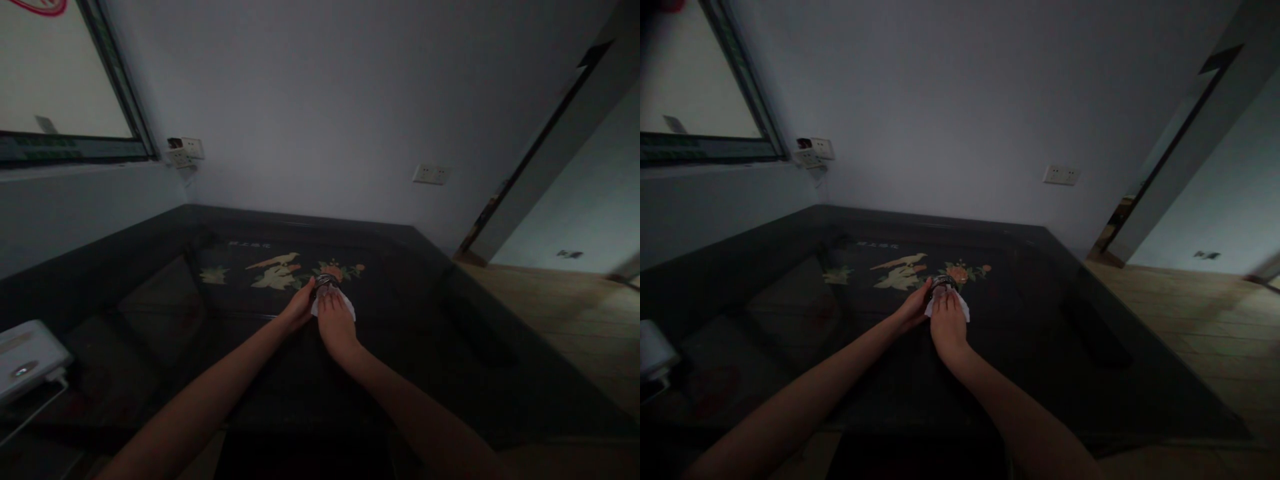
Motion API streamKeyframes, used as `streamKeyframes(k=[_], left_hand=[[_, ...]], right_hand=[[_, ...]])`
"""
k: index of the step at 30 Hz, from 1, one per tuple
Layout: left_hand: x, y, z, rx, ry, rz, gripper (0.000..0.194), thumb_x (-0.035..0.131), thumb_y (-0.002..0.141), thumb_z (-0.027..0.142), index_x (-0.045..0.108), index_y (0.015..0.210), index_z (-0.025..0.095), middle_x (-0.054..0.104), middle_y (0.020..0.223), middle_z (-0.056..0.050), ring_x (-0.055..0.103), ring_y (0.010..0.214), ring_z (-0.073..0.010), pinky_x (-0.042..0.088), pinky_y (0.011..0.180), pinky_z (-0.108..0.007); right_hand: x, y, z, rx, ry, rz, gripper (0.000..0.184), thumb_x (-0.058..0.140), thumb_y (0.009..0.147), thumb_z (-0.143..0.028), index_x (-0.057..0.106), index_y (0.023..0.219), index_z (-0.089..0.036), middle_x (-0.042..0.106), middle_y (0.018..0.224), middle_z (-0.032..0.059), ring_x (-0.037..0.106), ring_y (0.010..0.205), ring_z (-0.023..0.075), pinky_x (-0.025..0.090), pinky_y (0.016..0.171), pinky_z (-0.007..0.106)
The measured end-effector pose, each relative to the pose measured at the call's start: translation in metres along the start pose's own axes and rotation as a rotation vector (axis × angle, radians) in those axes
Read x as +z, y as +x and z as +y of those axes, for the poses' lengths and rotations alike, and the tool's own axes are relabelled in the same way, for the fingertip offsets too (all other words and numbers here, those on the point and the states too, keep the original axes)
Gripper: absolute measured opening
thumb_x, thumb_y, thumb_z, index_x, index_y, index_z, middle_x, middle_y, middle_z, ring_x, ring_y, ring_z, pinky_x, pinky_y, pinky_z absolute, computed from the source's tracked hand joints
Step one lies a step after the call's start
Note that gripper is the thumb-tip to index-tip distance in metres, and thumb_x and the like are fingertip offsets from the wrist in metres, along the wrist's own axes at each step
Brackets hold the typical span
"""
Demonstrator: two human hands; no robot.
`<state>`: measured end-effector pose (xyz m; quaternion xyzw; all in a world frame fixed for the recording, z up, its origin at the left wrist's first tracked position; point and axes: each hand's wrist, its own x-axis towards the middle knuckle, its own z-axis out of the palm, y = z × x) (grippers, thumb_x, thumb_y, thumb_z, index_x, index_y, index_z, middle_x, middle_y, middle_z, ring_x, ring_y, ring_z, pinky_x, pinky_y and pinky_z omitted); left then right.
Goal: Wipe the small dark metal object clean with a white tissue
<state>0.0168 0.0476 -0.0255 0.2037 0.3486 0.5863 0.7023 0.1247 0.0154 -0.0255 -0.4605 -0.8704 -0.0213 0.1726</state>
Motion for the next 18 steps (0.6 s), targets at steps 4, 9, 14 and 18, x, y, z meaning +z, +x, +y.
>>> streamKeyframes(k=[4, 9, 14, 18], left_hand=[[0.004, -0.004, 0.002, 0.004, 0.004, 0.01, 0.039, 0.038, 0.098, 0.033, 0.067, 0.111, 0.01, 0.074, 0.093, -0.011, 0.068, 0.093, -0.0197, 0.05, 0.09, -0.029], [0.005, -0.005, 0.001, 0.026, 0.008, -0.014, 0.036, 0.041, 0.098, 0.031, 0.067, 0.111, 0.01, 0.074, 0.092, -0.011, 0.069, 0.091, -0.0194, 0.049, 0.092, -0.03], [0.0, -0.002, -0.001, 0.042, 0.008, -0.031, 0.037, 0.041, 0.098, 0.033, 0.067, 0.106, 0.009, 0.073, 0.093, -0.012, 0.068, 0.089, -0.0194, 0.049, 0.091, -0.031], [-0.001, 0.0, -0.001, 0.074, 0.007, 0.019, 0.036, 0.041, 0.098, 0.034, 0.067, 0.1, 0.009, 0.072, 0.09, -0.011, 0.068, 0.084, -0.0176, 0.051, 0.086, -0.029]], right_hand=[[-0.004, 0.0, 0.0, 0.018, 0.014, -0.01, 0.049, 0.035, 0.09, -0.004, 0.044, 0.136, 0.006, 0.046, 0.139, 0.0302, 0.041, 0.135, 0.0329, 0.03, 0.114, 0.047], [-0.011, 0.0, 0.001, -0.001, -0.035, -0.024, 0.047, 0.033, 0.089, -0.003, 0.05, 0.133, 0.003, 0.055, 0.132, 0.0275, 0.05, 0.127, 0.0304, 0.034, 0.111, 0.045], [-0.014, 0.003, 0.011, -0.049, 0.222, -0.03, 0.042, 0.041, 0.086, -0.008, 0.054, 0.127, -0.006, 0.061, 0.124, 0.0205, 0.057, 0.116, 0.026, 0.041, 0.103, 0.04], [-0.007, 0.011, 0.02, 0.075, 0.656, -0.031, 0.032, 0.051, 0.081, -0.014, 0.061, 0.111, -0.011, 0.07, 0.103, 0.013, 0.065, 0.093, 0.0241, 0.05, 0.085, 0.037]])
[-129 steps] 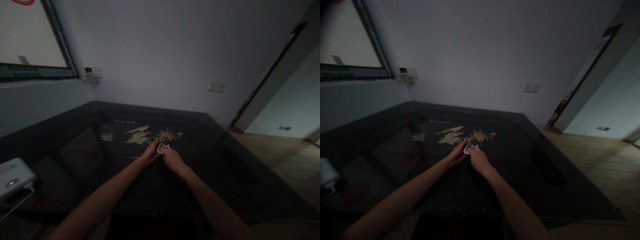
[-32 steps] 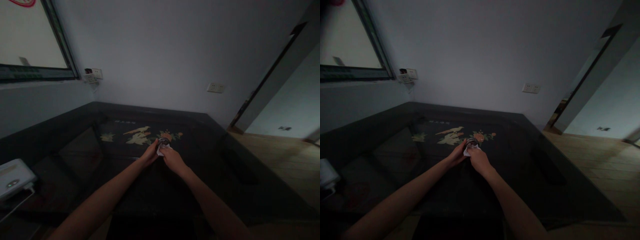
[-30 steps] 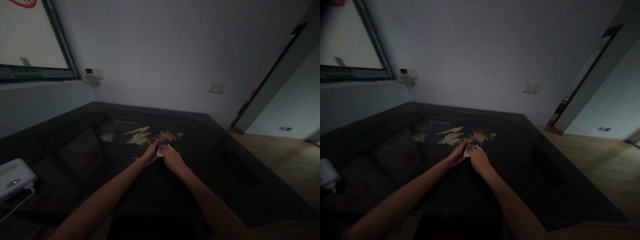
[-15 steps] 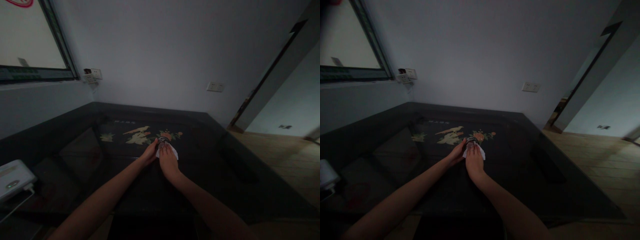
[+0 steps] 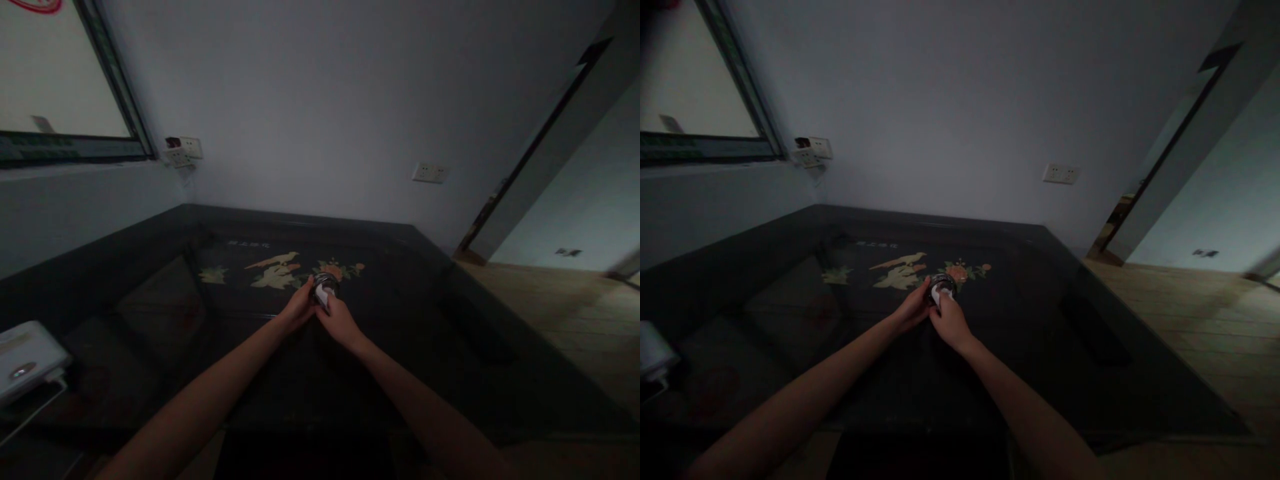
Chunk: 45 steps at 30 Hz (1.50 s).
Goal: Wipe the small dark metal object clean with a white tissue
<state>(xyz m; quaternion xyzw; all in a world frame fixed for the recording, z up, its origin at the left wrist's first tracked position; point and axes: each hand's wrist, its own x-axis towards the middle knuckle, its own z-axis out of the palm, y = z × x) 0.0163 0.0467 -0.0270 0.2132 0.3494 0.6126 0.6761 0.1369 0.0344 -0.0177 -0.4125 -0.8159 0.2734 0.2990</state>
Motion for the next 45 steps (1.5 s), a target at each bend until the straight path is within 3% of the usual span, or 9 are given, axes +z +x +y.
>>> streamKeyframes(k=[5, 14, 19, 22, 26, 31, 36, 40, 45], left_hand=[[0.001, 0.001, -0.001, -0.004, -0.02, 0.007, 0.032, 0.042, 0.097, 0.033, 0.066, 0.095, 0.011, 0.07, 0.087, -0.009, 0.065, 0.075, -0.0149, 0.052, 0.076, -0.025], [-0.013, -0.001, 0.012, -0.048, -0.054, -0.226, 0.017, 0.058, 0.086, 0.021, 0.065, 0.101, 0.015, 0.068, 0.096, -0.008, 0.065, 0.084, -0.0174, 0.052, 0.082, -0.032], [-0.017, -0.007, 0.021, -0.03, 0.078, -0.399, 0.052, 0.071, 0.071, 0.006, 0.06, 0.119, 0.022, 0.065, 0.112, -0.007, 0.064, 0.094, -0.0169, 0.047, 0.092, -0.034], [-0.018, -0.007, 0.019, 0.04, 0.241, -0.392, 0.076, 0.076, 0.065, 0.004, 0.051, 0.133, 0.027, 0.062, 0.121, -0.008, 0.064, 0.097, -0.0167, 0.046, 0.092, -0.032], [-0.019, -0.001, 0.016, 0.212, 0.47, -0.373, 0.086, 0.08, 0.064, 0.013, 0.043, 0.141, 0.026, 0.052, 0.138, -0.011, 0.056, 0.117, -0.0232, 0.044, 0.098, -0.034], [-0.022, 0.003, 0.013, 0.266, 0.505, -0.319, 0.088, 0.082, 0.064, 0.023, 0.042, 0.142, 0.024, 0.054, 0.137, -0.014, 0.056, 0.116, -0.0266, 0.047, 0.094, -0.036], [-0.021, 0.002, 0.006, 0.191, 0.357, -0.251, 0.051, 0.077, 0.07, 0.044, 0.065, 0.11, 0.015, 0.066, 0.111, -0.011, 0.062, 0.099, -0.0223, 0.051, 0.086, -0.033], [-0.016, 0.003, 0.005, 0.065, 0.177, -0.205, 0.041, 0.067, 0.08, 0.048, 0.066, 0.101, 0.013, 0.068, 0.1, -0.01, 0.063, 0.092, -0.0207, 0.053, 0.083, -0.034], [-0.01, 0.0, 0.006, -0.038, -0.01, -0.156, 0.031, 0.051, 0.092, 0.039, 0.063, 0.107, 0.015, 0.068, 0.104, -0.012, 0.064, 0.092, -0.0218, 0.05, 0.091, -0.043]], right_hand=[[0.002, 0.011, 0.011, 0.04, 0.561, 0.047, 0.034, 0.059, 0.072, -0.017, 0.062, 0.106, -0.016, 0.072, 0.099, 0.0067, 0.066, 0.094, 0.0233, 0.05, 0.09, 0.038], [-0.02, 0.017, 0.007, 0.157, 0.982, 0.101, 0.035, 0.074, 0.061, -0.025, 0.066, 0.094, -0.017, 0.073, 0.095, 0.006, 0.067, 0.092, 0.0231, 0.047, 0.093, 0.038], [-0.037, 0.022, 0.007, 0.225, 1.245, 0.061, 0.03, 0.077, 0.06, -0.018, 0.066, 0.088, -0.016, 0.073, 0.085, 0.0043, 0.068, 0.087, 0.0211, 0.052, 0.083, 0.033], [-0.043, 0.024, 0.013, 0.291, 1.342, 0.032, 0.025, 0.072, 0.065, -0.014, 0.065, 0.089, -0.014, 0.072, 0.082, 0.0052, 0.068, 0.081, 0.0198, 0.053, 0.079, 0.031], [-0.047, 0.026, 0.019, 0.385, 1.435, 0.015, 0.02, 0.068, 0.07, -0.009, 0.064, 0.089, -0.013, 0.071, 0.081, 0.0049, 0.067, 0.075, 0.0166, 0.053, 0.077, 0.029], [-0.048, 0.025, 0.019, 0.385, 1.394, -0.002, 0.018, 0.069, 0.071, -0.012, 0.064, 0.088, -0.014, 0.071, 0.079, 0.0047, 0.067, 0.074, 0.0173, 0.052, 0.076, 0.029], [-0.045, 0.023, 0.017, 0.276, 1.217, -0.021, 0.022, 0.075, 0.064, -0.02, 0.066, 0.083, -0.015, 0.071, 0.076, 0.0037, 0.065, 0.073, 0.0181, 0.05, 0.075, 0.03], [-0.044, 0.021, 0.016, 0.185, 0.934, -0.065, 0.021, 0.072, 0.067, -0.026, 0.069, 0.084, -0.015, 0.071, 0.076, 0.0019, 0.063, 0.071, 0.0163, 0.048, 0.073, 0.029], [-0.049, 0.019, 0.011, 0.006, 0.462, 0.036, 0.017, 0.058, 0.079, -0.024, 0.072, 0.086, -0.016, 0.071, 0.078, 0.0022, 0.063, 0.076, 0.0198, 0.047, 0.077, 0.033]])
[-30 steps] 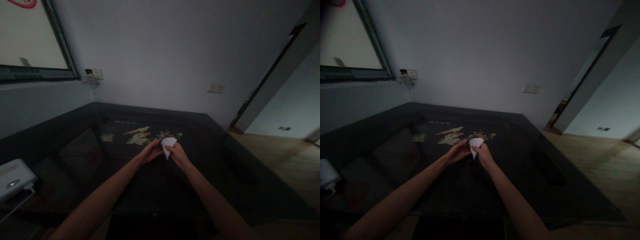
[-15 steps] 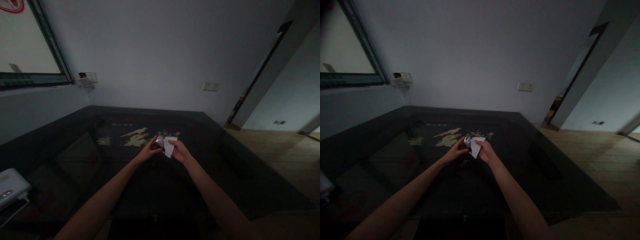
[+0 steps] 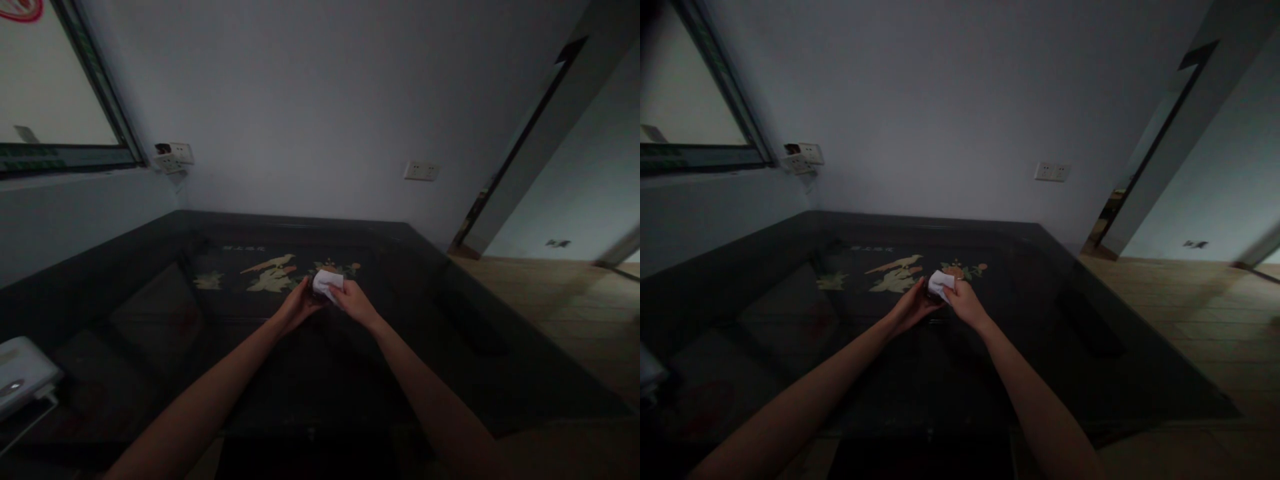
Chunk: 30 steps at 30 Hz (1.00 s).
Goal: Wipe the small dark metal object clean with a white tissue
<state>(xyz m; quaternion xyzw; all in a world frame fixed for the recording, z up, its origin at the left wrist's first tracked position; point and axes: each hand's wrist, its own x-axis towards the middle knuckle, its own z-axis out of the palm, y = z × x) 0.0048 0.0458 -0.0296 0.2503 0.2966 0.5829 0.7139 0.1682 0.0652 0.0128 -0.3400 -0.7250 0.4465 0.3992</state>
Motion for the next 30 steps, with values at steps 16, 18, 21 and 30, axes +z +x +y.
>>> streamKeyframes(k=[16, 18, 21, 30], left_hand=[[0.003, -0.006, -0.001, 0.006, 0.057, 0.019, 0.032, 0.05, 0.093, 0.033, 0.06, 0.12, 0.019, 0.069, 0.105, -0.009, 0.065, 0.081, -0.0166, 0.054, 0.068, -0.027], [0.004, -0.007, 0.0, 0.031, 0.066, 0.026, 0.032, 0.054, 0.091, 0.032, 0.06, 0.121, 0.022, 0.068, 0.109, -0.008, 0.065, 0.082, -0.0166, 0.054, 0.068, -0.026], [0.006, -0.007, -0.001, 0.061, 0.057, 0.014, 0.034, 0.06, 0.088, 0.032, 0.061, 0.12, 0.024, 0.066, 0.114, -0.007, 0.064, 0.087, -0.0164, 0.054, 0.069, -0.025], [0.002, -0.004, -0.004, 0.115, 0.093, 0.077, 0.023, 0.069, 0.081, 0.034, 0.067, 0.099, 0.019, 0.068, 0.093, -0.004, 0.064, 0.082, -0.0143, 0.052, 0.071, -0.023]], right_hand=[[0.027, -0.023, -0.015, -0.083, -0.785, -0.145, 0.039, 0.038, 0.086, -0.008, 0.06, 0.118, -0.01, 0.067, 0.112, 0.0186, 0.064, 0.101, 0.0273, 0.044, 0.088, 0.035], [0.03, -0.021, -0.009, -0.028, -0.677, -0.075, 0.033, 0.039, 0.089, -0.012, 0.061, 0.113, -0.011, 0.07, 0.102, 0.0178, 0.066, 0.093, 0.0267, 0.045, 0.084, 0.035], [0.032, -0.015, 0.004, 0.014, -0.328, 0.031, 0.024, 0.047, 0.087, -0.02, 0.065, 0.102, -0.015, 0.071, 0.092, 0.011, 0.065, 0.086, 0.0243, 0.047, 0.081, 0.034], [0.03, -0.007, 0.014, 0.014, 0.017, 0.008, 0.025, 0.056, 0.077, -0.024, 0.065, 0.099, -0.015, 0.07, 0.091, 0.0044, 0.063, 0.083, 0.0205, 0.047, 0.079, 0.031]])
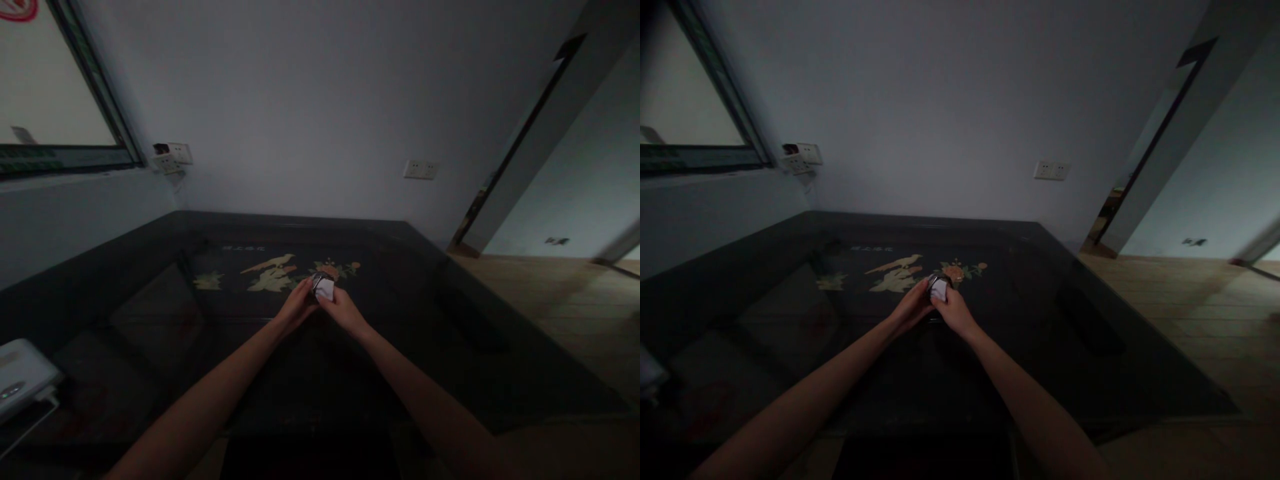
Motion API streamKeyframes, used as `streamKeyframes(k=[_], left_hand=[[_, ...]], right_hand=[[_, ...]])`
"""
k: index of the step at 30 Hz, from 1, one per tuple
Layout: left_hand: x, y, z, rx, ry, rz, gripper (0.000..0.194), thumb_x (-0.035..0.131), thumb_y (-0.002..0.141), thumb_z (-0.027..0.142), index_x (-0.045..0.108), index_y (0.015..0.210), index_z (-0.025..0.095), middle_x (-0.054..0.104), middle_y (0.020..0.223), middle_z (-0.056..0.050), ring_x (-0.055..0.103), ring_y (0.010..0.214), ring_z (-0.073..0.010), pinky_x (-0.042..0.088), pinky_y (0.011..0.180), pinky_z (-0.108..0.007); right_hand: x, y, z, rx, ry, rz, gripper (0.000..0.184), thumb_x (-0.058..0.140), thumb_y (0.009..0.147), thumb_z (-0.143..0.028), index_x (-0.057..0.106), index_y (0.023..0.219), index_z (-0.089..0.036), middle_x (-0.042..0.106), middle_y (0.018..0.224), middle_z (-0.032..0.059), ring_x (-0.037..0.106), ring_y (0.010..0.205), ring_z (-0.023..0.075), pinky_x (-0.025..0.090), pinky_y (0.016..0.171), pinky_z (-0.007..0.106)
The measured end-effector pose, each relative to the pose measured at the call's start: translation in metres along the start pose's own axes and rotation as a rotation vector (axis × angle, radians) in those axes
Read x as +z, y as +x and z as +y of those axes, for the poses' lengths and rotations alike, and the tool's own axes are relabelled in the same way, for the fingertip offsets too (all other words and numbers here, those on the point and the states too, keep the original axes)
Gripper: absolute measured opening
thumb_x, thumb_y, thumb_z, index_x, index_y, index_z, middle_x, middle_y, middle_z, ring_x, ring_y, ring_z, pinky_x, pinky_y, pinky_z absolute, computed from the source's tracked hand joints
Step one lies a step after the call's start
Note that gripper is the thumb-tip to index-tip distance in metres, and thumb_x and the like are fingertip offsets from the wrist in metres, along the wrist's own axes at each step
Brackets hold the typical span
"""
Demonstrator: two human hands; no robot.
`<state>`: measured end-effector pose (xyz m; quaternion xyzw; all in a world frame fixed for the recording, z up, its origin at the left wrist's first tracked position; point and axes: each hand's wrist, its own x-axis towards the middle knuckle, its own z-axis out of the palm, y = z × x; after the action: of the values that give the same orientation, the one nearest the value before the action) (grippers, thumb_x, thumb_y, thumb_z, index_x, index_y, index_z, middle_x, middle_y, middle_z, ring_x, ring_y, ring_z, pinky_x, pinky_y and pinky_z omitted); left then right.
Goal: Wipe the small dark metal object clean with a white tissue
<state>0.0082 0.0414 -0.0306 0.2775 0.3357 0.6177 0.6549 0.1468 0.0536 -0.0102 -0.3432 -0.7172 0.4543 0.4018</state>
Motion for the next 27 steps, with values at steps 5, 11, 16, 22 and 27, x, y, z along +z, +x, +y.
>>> streamKeyframes(k=[5, 11, 16, 22, 27], left_hand=[[-0.004, 0.003, -0.001, 0.003, 0.022, -0.011, 0.028, 0.065, 0.084, 0.037, 0.068, 0.1, 0.014, 0.07, 0.09, -0.007, 0.065, 0.076, -0.0152, 0.052, 0.066, -0.024], [-0.005, 0.007, -0.006, 0.024, 0.0, -0.037, 0.025, 0.06, 0.088, 0.033, 0.066, 0.101, 0.013, 0.071, 0.092, -0.008, 0.065, 0.076, -0.016, 0.052, 0.07, -0.026], [-0.007, 0.014, -0.008, -0.042, -0.006, 0.017, 0.022, 0.062, 0.086, 0.033, 0.065, 0.098, 0.014, 0.07, 0.084, -0.006, 0.063, 0.069, -0.0149, 0.05, 0.065, -0.026], [-0.002, 0.006, -0.004, -0.037, 0.007, -0.011, 0.018, 0.061, 0.087, 0.03, 0.065, 0.096, 0.014, 0.07, 0.086, -0.006, 0.063, 0.071, -0.0143, 0.048, 0.068, -0.025], [-0.003, 0.004, -0.001, -0.053, 0.046, -0.006, 0.021, 0.06, 0.087, 0.034, 0.064, 0.099, 0.016, 0.068, 0.092, -0.006, 0.063, 0.078, -0.0157, 0.05, 0.066, -0.024]], right_hand=[[-0.006, -0.008, -0.02, -0.125, -0.434, -0.163, 0.016, 0.052, 0.083, -0.017, 0.065, 0.091, -0.015, 0.069, 0.088, 0.006, 0.061, 0.078, 0.0185, 0.044, 0.072, 0.028], [-0.013, -0.014, -0.033, -0.179, -0.944, -0.394, 0.031, 0.046, 0.087, -0.012, 0.062, 0.114, -0.014, 0.067, 0.115, 0.0154, 0.063, 0.102, 0.0251, 0.046, 0.085, 0.034], [-0.01, -0.016, -0.031, -0.226, -1.09, -0.37, 0.04, 0.038, 0.089, -0.006, 0.059, 0.123, -0.01, 0.065, 0.12, 0.0183, 0.059, 0.112, 0.0254, 0.042, 0.096, 0.037], [-0.004, -0.018, -0.031, -0.144, -1.092, -0.321, 0.034, 0.044, 0.085, -0.01, 0.063, 0.114, -0.011, 0.068, 0.11, 0.0194, 0.063, 0.103, 0.0267, 0.044, 0.089, 0.036], [0.0, -0.014, -0.021, -0.055, -0.682, -0.163, 0.021, 0.05, 0.084, -0.019, 0.066, 0.097, -0.017, 0.071, 0.092, 0.0088, 0.065, 0.083, 0.0225, 0.045, 0.077, 0.031]])
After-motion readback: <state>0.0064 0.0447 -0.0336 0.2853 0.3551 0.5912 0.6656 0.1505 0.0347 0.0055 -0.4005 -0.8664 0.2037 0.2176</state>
